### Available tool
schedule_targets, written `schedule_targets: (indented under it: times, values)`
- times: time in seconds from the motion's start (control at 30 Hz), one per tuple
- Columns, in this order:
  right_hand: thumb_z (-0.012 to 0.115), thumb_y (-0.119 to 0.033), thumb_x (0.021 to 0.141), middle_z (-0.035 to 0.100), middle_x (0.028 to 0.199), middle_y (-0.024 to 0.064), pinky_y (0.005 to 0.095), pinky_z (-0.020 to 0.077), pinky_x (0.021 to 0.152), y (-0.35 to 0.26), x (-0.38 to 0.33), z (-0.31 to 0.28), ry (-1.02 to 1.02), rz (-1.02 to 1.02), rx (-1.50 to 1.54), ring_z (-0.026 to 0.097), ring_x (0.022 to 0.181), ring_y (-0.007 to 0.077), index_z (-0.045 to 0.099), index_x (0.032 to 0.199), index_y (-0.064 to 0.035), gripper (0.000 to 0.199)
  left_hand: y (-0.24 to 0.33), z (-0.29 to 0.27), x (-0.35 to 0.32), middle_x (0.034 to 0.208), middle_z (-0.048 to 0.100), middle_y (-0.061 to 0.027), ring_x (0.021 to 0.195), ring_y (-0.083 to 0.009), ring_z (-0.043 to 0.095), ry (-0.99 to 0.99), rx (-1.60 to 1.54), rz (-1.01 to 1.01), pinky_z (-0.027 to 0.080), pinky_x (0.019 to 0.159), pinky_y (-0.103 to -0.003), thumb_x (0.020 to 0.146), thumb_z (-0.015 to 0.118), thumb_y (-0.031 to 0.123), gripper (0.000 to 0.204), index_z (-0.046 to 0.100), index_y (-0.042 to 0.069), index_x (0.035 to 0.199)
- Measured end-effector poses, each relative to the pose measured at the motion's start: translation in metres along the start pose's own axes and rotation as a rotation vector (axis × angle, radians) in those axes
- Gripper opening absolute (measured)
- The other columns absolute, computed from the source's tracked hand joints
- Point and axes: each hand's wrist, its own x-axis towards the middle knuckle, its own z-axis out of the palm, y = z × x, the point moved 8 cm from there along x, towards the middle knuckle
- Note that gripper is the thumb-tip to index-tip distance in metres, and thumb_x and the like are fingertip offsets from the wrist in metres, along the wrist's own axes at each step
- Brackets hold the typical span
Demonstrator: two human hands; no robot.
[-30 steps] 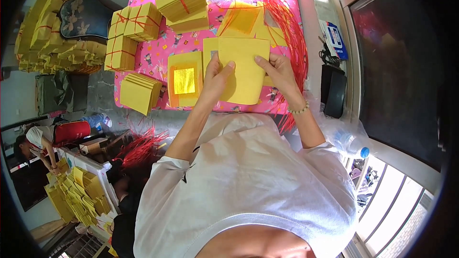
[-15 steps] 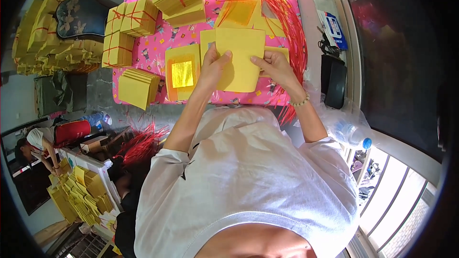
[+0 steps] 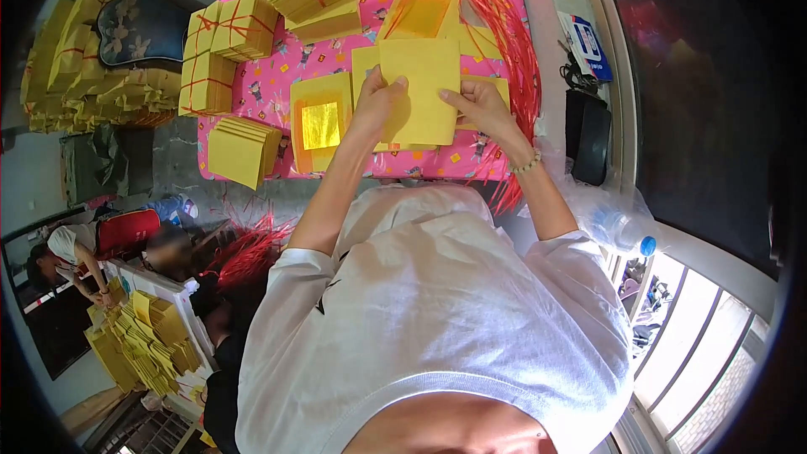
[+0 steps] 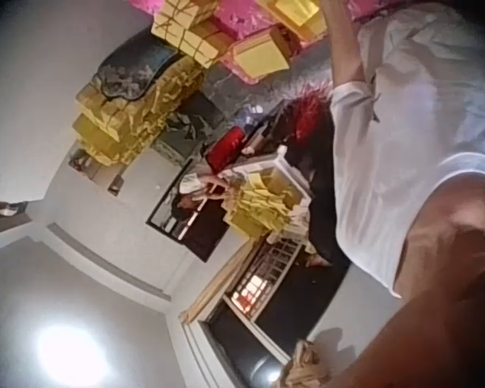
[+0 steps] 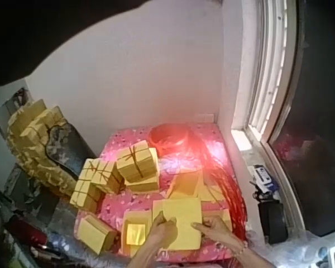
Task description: Bundling and tying stacks of yellow joss paper with red plastic ribbons.
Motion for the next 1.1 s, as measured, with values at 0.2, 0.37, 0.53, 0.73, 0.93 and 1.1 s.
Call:
schedule_targets:
  times: [0.2,0.37,0.53,0.73,0.93,1.1]
  values:
    - [0.062,-0.026,0.09,0.067,0.079,0.0043,0.0234,0.0534,0.059,0.01,0.0,-0.004,0.039,0.015,-0.021,0.064,0.068,0.0092,0.066,0.094,0.001,0.028,0.0,-0.001,0.004,0.112,0.06,-0.0091,0.099,-0.0172,0.058,-0.001,-0.029,-0.018,0.046,0.085,-0.032,0.091,0.049,0.003,0.028,0.05,0.001,0.119]
    - [0.063,-0.027,0.089,0.067,0.078,0.0046,0.0226,0.0526,0.058,0.007,-0.005,-0.001,0.046,0.059,-0.014,0.064,0.065,0.0089,0.067,0.091,0.0024,0.03,-0.002,-0.006,0.01,0.111,0.06,-0.0098,0.098,-0.0184,0.059,0.058,-0.051,-0.081,0.047,0.085,-0.032,0.092,0.049,0.003,0.027,0.051,-0.001,0.118]
    - [0.063,-0.028,0.089,0.067,0.077,0.0043,0.022,0.052,0.057,0.008,-0.006,-0.005,0.114,-0.001,-0.016,0.063,0.063,0.008,0.067,0.09,0.003,0.031,-0.013,-0.007,0.015,0.108,0.061,-0.0119,0.096,-0.02,0.06,0.054,-0.067,-0.193,0.049,0.082,-0.033,0.092,0.049,0.004,0.025,0.053,-0.002,0.116]
    - [0.063,-0.028,0.089,0.067,0.077,0.0013,0.0207,0.0509,0.056,0.008,-0.017,0.002,0.076,0.045,-0.08,0.061,0.065,0.0055,0.068,0.091,0.0001,0.029,-0.015,-0.013,0.018,0.108,0.061,-0.0116,0.096,-0.0202,0.06,0.077,-0.106,-0.179,0.049,0.082,-0.033,0.092,0.049,0.004,0.024,0.052,-0.002,0.115]
    - [0.062,-0.026,0.09,0.067,0.083,0.0014,0.0206,0.0523,0.059,0.016,-0.019,-0.005,0.111,0.03,-0.066,0.062,0.068,0.0062,0.067,0.096,-0.0006,0.027,-0.005,-0.003,0.019,0.109,0.06,-0.0095,0.097,-0.0176,0.059,0.046,-0.049,-0.07,0.048,0.083,-0.031,0.092,0.05,0.003,0.025,0.05,0.001,0.116]
    - [0.061,-0.022,0.09,0.067,0.086,0.0022,0.0209,0.0529,0.06,0.024,-0.026,-0.009,0.145,0.043,0.069,0.066,0.073,0.0092,0.066,0.098,-0.001,0.023,0.006,0.004,0.02,0.108,0.06,-0.0071,0.097,-0.0145,0.058,0.076,-0.003,0.068,0.046,0.084,-0.029,0.091,0.05,0.003,0.027,0.048,0.003,0.118]
